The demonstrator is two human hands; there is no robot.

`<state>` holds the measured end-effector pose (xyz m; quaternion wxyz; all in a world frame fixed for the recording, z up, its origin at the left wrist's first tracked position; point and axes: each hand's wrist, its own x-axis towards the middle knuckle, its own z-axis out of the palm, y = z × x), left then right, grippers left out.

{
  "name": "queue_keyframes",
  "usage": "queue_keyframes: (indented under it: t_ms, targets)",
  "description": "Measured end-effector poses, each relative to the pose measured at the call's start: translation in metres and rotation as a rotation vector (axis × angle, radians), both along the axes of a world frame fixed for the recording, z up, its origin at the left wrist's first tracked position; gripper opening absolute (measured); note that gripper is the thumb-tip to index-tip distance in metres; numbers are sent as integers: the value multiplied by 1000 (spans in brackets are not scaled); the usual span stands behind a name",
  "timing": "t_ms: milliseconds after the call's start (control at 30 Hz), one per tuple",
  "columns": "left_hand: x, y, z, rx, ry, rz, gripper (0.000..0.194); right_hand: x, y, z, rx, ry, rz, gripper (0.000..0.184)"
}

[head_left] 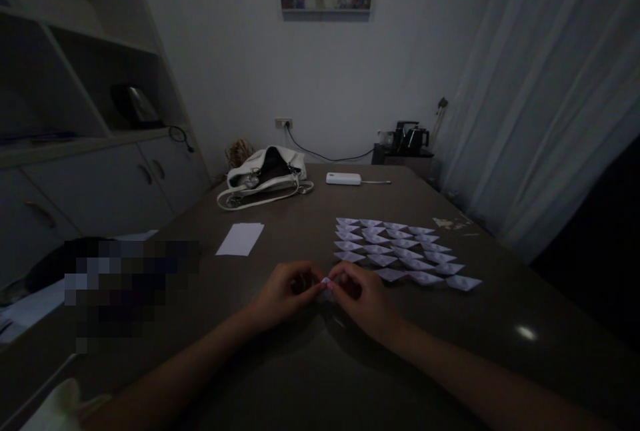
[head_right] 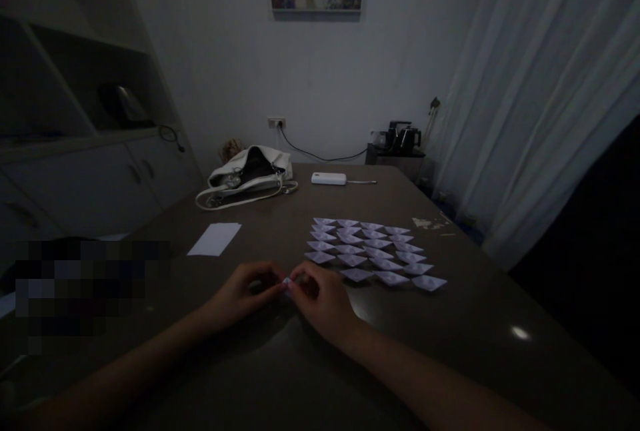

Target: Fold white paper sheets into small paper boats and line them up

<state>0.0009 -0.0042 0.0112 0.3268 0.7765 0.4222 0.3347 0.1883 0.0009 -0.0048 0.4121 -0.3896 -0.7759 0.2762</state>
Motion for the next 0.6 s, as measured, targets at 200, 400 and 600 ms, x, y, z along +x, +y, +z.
queue_keyframes:
  t_ms: [200,400,600]
  targets:
    - [2,0,0,37,16,4,22,1,0,0,12,16,5,5]
    - [1,0,0,66,20,3,21,1,-1,1,5,14,24,4]
    - [0,0,0,90,19,-31,18,1,-1,1,17,-4,45,5]
